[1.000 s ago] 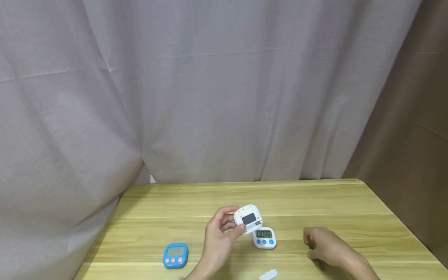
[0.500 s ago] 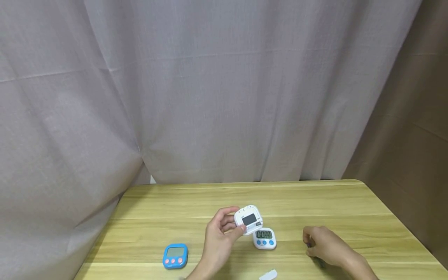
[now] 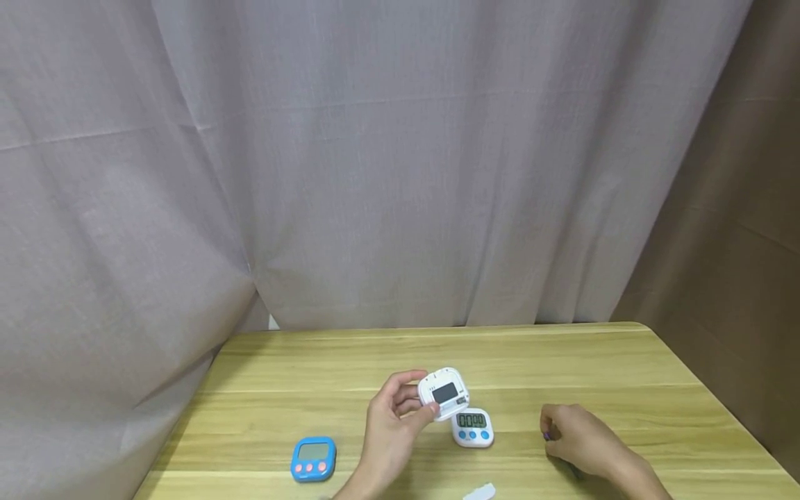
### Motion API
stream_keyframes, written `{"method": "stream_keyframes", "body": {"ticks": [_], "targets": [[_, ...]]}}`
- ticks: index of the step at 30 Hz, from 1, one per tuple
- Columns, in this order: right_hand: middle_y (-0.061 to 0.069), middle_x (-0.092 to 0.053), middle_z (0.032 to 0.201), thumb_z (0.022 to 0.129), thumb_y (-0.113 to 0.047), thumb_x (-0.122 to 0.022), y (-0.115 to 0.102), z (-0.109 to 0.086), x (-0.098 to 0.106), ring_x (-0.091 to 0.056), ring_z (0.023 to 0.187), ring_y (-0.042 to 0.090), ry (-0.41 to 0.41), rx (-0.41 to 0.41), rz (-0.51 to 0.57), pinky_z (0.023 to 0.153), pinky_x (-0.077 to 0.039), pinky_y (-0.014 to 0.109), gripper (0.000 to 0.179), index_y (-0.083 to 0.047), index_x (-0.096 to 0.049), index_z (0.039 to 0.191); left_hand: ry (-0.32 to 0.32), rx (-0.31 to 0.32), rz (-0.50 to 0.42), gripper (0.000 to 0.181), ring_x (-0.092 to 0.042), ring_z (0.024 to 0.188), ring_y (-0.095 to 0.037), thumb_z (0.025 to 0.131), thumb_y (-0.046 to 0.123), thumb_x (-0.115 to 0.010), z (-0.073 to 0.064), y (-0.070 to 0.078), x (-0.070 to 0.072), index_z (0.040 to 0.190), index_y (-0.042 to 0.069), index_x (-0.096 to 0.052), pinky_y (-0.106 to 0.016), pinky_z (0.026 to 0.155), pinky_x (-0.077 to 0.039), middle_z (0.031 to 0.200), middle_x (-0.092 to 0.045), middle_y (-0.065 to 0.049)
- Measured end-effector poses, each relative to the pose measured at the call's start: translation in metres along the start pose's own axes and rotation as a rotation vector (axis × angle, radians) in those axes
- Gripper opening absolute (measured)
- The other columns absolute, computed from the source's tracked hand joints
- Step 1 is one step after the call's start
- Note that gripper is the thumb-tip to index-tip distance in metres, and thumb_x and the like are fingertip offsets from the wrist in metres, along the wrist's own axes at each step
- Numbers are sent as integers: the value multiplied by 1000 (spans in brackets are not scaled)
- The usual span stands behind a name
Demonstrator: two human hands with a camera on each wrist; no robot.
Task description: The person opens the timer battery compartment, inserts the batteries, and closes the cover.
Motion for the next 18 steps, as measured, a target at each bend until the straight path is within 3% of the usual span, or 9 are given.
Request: {"method": "stream_keyframes", "body": {"ticks": [10,18], "targets": [[-9,-47,62,80,-3,-76,-4,0,2,-40,54,4,49,17,-34,48,-33,20,21,-17,-61,86,-1,-5,1,49,-74,93,-19,85,-8,-77,0,-1,0,132,0,-64,-23,81,-65,108,-76,-15],[-9,-54,70,85,-7,-76,-13,2,6,-44,57,5,102,15,-38,49,-37,21,18,-17,-65,96,-1,-5,-6,48,-74,93,-20,85,-8,-77,0,-2,0,131,1,-65,-23,81,-66,108,-75,-16]]}}
Point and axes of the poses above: each hand's wrist, its own z-axis towards the middle knuckle, its own x-axis out of the back of the hand, y = z × x, the point moved 3 cm from there along z, towards the middle knuckle
